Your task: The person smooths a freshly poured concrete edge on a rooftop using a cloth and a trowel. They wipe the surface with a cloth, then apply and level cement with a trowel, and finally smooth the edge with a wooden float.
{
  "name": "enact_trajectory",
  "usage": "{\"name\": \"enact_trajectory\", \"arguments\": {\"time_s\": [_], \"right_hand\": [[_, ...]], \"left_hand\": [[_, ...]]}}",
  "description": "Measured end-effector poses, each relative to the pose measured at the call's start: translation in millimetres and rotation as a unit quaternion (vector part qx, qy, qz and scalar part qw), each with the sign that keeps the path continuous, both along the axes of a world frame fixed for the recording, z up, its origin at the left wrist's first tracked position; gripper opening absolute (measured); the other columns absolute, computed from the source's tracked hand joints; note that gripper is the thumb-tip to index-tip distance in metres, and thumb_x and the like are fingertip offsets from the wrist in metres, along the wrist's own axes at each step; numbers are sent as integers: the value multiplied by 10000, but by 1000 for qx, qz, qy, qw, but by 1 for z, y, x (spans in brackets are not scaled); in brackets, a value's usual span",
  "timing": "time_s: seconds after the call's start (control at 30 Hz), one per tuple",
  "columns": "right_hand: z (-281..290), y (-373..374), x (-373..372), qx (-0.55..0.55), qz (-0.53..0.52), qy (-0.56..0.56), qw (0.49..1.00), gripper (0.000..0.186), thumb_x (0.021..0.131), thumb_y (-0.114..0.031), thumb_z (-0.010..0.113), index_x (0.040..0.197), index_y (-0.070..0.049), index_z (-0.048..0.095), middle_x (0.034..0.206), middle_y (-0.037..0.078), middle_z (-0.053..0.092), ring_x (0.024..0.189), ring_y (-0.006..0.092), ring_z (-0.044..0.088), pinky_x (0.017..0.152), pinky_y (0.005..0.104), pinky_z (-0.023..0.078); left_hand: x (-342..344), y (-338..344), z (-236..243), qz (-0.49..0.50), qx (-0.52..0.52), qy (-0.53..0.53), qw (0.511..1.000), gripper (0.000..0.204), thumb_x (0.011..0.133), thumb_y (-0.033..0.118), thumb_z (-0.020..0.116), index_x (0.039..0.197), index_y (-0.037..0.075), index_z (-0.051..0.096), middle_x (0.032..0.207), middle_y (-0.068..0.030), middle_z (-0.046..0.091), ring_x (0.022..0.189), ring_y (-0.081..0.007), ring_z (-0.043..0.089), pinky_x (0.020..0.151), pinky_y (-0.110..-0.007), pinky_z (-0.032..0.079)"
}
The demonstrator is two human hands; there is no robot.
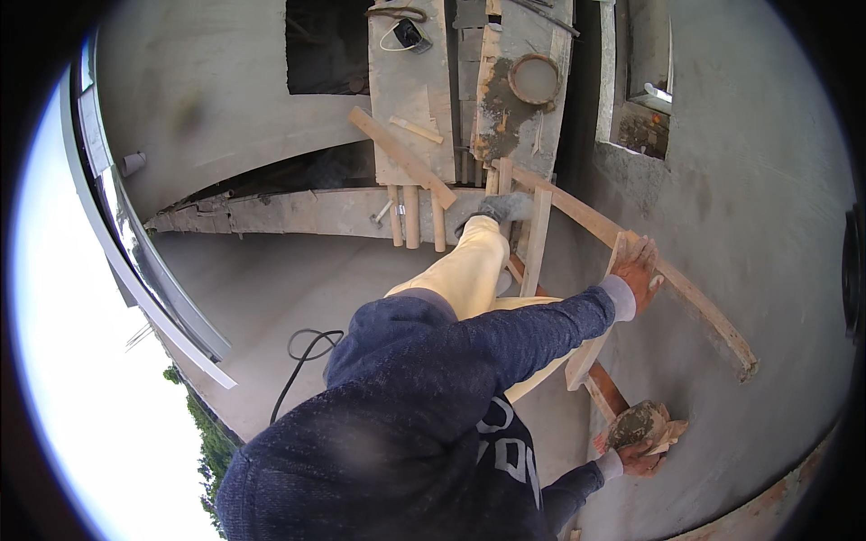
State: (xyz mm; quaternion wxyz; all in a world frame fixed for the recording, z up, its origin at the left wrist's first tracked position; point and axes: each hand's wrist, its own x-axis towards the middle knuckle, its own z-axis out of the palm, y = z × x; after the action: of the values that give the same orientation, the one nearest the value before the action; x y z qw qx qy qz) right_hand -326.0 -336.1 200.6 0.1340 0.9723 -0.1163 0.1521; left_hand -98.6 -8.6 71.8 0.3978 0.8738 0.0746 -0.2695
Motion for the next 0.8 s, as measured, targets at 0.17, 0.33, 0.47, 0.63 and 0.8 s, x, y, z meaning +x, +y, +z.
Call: {"name": "enact_trajectory", "arguments": {"time_s": [0.17, 0.33, 0.47, 0.63, 0.8], "right_hand": [[9, 27, 16, -10, 9, 9, 1000, 531, 980, -456, 528, 1223, 11, 594, 1193, 169, 605, 1200, 312, 487, 977, 445, 398], [3, 1, 0, -51, 22, 36, 998, 545, 981, -463, 524, 1236, 14, 590, 1207, 174, 588, 1196, 316, 486, 961, 455, 405], [0, -1, 3, -49, 11, -24, 998, 575, 964, -495, 537, 1213, 18, 609, 1192, 183, 609, 1141, 327, 530, 937, 453, 425], [-2, -14, -3, -35, -11, -32, 999, 569, 951, -469, 579, 1208, 37, 622, 1176, 225, 617, 1111, 335, 559, 932, 428, 455], [-17, 12, -2, -42, -11, -66, 997, 566, 950, -459, 584, 1208, 43, 621, 1175, 229, 619, 1108, 338, 562, 934, 427, 454]], "left_hand": [[-4, 1, -10, -73, 70, -32, 994, 672, 928, 332, 450, 1491, -3, 297, 1572, -135, 264, 1493, -281, 114, 1179, -594, -28], [5, 17, 9, -143, 68, 15, 987, 676, 884, 254, 515, 1482, 6, 319, 1565, -135, 277, 1492, -280, 120, 1167, -626, -16], [-5, 18, -7, -151, 67, -45, 985, 671, 851, 242, 568, 1453, 25, 366, 1530, -136, 322, 1483, -282, 146, 1171, -630, -4], [-18, 18, -38, -126, 46, -163, 977, 639, 821, 248, 631, 1392, 27, 445, 1453, -129, 403, 1461, -286, 195, 1168, -650, 1], [-22, 28, -53, -139, 27, -247, 959, 610, 848, 280, 631, 1372, 16, 461, 1408, -138, 423, 1452, -287, 198, 1149, -687, 13]]}}
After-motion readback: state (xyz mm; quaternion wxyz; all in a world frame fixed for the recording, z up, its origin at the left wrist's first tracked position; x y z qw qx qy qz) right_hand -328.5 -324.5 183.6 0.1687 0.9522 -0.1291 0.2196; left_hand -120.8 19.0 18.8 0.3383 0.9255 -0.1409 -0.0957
